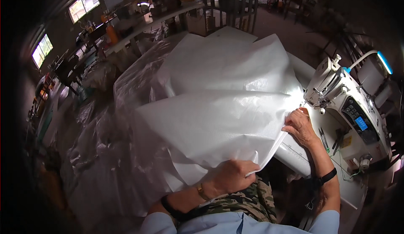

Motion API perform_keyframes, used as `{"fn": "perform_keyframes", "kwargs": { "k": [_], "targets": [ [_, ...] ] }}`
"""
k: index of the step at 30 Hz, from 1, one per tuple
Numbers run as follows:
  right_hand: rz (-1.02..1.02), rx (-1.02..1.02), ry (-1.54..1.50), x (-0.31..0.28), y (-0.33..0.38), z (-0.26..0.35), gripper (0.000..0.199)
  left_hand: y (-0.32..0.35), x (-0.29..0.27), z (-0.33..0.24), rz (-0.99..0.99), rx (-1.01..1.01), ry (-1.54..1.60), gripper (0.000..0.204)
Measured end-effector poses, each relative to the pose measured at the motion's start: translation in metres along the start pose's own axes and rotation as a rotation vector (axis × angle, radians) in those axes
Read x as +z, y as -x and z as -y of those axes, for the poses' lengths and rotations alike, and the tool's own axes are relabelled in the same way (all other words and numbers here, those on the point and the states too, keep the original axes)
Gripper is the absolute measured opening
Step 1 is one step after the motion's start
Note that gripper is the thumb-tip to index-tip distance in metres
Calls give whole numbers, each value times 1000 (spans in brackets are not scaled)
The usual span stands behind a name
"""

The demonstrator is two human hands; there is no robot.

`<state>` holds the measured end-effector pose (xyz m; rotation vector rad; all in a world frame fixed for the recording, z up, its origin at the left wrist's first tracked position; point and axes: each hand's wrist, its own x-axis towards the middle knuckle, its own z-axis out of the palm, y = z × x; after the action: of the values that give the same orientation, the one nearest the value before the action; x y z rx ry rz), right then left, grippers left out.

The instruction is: Manually aligning and sewing the edges of a large white plastic/polyethylene sheet using an industrial sewing machine.

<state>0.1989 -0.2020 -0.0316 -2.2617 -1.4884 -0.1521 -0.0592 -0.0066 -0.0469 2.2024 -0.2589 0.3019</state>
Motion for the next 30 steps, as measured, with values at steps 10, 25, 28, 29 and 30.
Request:
{"fn": "perform_keyframes", "kwargs": {
  "k": [10, 25, 28, 29, 30],
  "targets": [
    [-285, 196, 169, 14, 23, 24, 37, -16, 32, -6, 48, 200, -57, 7],
    [-272, 198, 168, 15, 31, 17, 41, -50, 34, 13, 80, 299, -222, 18],
    [-252, 214, 152, 14, 31, 17, 46, -72, 32, 16, 49, 301, -241, 17],
    [-228, 229, 152, 14, 31, 18, 46, -79, 32, 17, 52, 303, -241, 17],
    [-224, 232, 165, 14, 32, 18, 47, -86, 33, 17, 50, 306, -259, 17]
  ]
}}
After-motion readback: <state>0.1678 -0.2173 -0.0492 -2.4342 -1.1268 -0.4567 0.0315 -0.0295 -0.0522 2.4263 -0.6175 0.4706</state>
